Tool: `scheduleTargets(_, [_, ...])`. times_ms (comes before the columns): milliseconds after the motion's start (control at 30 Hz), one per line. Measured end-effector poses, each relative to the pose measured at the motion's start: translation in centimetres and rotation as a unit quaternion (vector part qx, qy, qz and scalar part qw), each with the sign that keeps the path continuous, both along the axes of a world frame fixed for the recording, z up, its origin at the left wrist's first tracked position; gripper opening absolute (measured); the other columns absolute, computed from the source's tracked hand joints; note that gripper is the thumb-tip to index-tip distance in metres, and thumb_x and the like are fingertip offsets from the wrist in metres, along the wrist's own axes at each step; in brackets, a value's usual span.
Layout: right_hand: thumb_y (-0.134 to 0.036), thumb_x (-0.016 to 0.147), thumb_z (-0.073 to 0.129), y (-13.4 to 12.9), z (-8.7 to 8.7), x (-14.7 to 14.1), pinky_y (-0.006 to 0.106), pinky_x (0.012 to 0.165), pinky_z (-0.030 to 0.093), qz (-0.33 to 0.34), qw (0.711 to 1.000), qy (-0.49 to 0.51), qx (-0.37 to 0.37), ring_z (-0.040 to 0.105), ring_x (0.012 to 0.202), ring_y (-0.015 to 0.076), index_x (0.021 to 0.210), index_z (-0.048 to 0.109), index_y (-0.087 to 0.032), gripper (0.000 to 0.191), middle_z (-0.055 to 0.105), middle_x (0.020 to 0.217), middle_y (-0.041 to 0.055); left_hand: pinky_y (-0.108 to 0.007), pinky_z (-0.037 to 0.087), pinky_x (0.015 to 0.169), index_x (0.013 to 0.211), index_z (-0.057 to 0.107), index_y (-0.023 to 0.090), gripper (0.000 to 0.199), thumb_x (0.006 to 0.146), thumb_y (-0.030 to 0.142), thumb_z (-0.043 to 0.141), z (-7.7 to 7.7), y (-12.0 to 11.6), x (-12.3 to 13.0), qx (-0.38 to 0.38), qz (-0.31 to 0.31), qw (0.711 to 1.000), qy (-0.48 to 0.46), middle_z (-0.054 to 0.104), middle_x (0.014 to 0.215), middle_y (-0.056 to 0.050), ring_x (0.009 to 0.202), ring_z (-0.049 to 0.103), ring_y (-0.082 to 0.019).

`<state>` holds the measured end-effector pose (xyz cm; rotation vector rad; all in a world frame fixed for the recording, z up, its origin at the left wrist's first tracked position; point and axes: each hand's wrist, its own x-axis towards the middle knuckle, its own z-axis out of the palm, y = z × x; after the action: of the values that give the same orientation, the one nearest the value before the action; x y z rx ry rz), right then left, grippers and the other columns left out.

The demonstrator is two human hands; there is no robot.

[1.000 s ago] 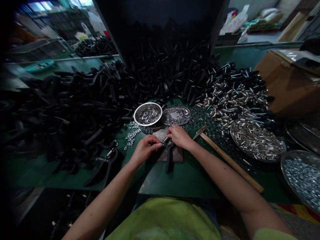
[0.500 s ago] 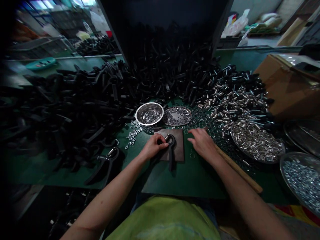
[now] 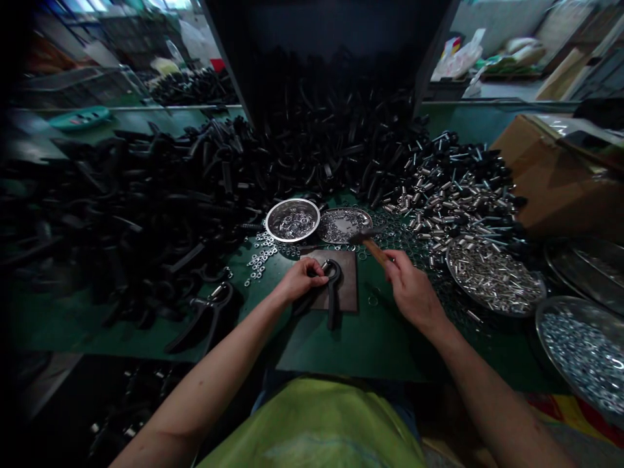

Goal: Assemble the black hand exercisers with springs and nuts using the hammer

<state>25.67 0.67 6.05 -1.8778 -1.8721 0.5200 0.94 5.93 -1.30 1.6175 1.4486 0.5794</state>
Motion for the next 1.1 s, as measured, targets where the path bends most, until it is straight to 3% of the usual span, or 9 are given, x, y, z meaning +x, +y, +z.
scheduleTargets(67, [-0.036,0.095,0.026,-0.1,0.9,-1.9,0.029,0.062,0.048,0.020,0.993,0.079,0.088,0.063,0.070,0.0173,0.129,0.042,-0.026,0.039,0.066,0.087,0.0048,-0.028,0.043,0.074,0.070,0.063,0.018,0.014,0.064,0.025,0.074,0.0,0.1,0.1,-0.007,0.002,1.000,0.000,0.062,0.076,0.002,0.076,0.057,-0.014])
scheduleTargets(133, [-0.033,0.095,0.028,0.1,0.5,-3.3,0.031,0.068,0.049,0.047,0.989,0.061,0.122,0.064,0.077,0.0186,0.133,0.039,-0.027,0.040,0.066,0.100,0.0074,-0.028,0.043,0.073,0.069,0.063,0.018,0.014,0.064,0.025,0.074,0.1,0.2,0.2,-0.011,0.004,1.000,0.006,0.062,0.074,0.002,0.074,0.057,-0.014])
scheduleTargets(267, [-0.030,0.092,0.035,0.8,-0.8,-4.3,0.036,0.071,0.049,0.136,0.988,-0.070,-0.001,0.066,0.081,0.0232,0.121,0.052,-0.027,0.034,0.069,0.102,0.0065,-0.027,0.042,0.070,0.066,0.062,0.018,0.014,0.064,0.026,0.073,0.3,0.1,0.2,-0.012,0.007,1.000,0.017,0.062,0.073,0.002,0.072,0.057,-0.014])
scheduleTargets(467, [-0.028,0.095,0.027,0.3,0.2,-4.6,0.033,0.079,0.049,0.086,0.989,-0.027,0.120,0.064,0.095,0.0210,0.133,0.041,-0.025,0.041,0.063,0.116,0.0090,-0.027,0.041,0.071,0.068,0.062,0.018,0.014,0.066,0.028,0.072,0.5,0.2,0.1,-0.002,-0.012,0.999,0.040,0.062,0.079,0.001,0.077,0.056,-0.015])
scheduleTargets(600, [-0.032,0.093,0.034,0.8,-2.4,-4.5,0.034,0.065,0.048,0.132,0.981,-0.137,-0.027,0.067,0.077,0.0255,0.124,0.050,-0.023,0.036,0.070,0.092,0.0096,-0.030,0.040,0.077,0.072,0.063,0.019,0.014,0.068,0.029,0.071,0.9,-0.1,0.2,0.027,-0.021,0.997,0.069,0.061,0.082,0.000,0.084,0.055,-0.017])
scheduleTargets(700, [-0.033,0.094,0.032,0.9,-2.6,-4.4,0.036,0.066,0.048,0.129,0.982,-0.132,-0.048,0.068,0.081,0.0271,0.126,0.048,-0.023,0.037,0.070,0.099,0.0104,-0.033,0.040,0.083,0.080,0.062,0.020,0.017,0.070,0.031,0.071,1.1,-1.6,0.1,0.099,-0.010,0.990,0.099,0.060,0.091,-0.002,0.094,0.053,-0.020])
scheduleTargets(833, [-0.029,0.095,0.030,-1.1,-0.1,-4.2,0.034,0.076,0.050,0.122,0.991,-0.024,0.037,0.066,0.094,0.0225,0.129,0.044,-0.028,0.037,0.065,0.115,0.0057,-0.039,0.039,0.091,0.103,0.055,0.022,0.040,0.069,0.036,0.073,0.8,-5.2,-0.1,0.217,0.067,0.961,0.157,0.049,0.121,-0.008,0.112,0.045,-0.027])
scheduleTargets(933, [-0.029,0.094,0.030,-2.9,0.1,-3.9,0.034,0.074,0.052,0.089,0.987,-0.003,0.133,0.066,0.089,0.0216,0.133,0.041,-0.028,0.040,0.067,0.108,0.0075,-0.037,0.043,0.087,0.106,0.051,0.021,0.031,0.079,0.033,0.062,0.1,-7.4,-0.3,0.228,0.046,0.957,0.176,0.053,0.111,-0.010,0.103,0.050,-0.025])
scheduleTargets(1100, [-0.030,0.093,0.034,-2.7,-1.4,-4.1,0.036,0.065,0.052,0.170,0.976,-0.132,-0.021,0.068,0.075,0.0239,0.128,0.047,-0.025,0.038,0.071,0.096,0.0076,-0.035,0.046,0.081,0.098,0.050,0.020,0.013,0.086,0.023,0.047,-0.5,-7.9,-0.4,0.223,0.015,0.956,0.192,0.058,0.097,-0.009,0.091,0.054,-0.023])
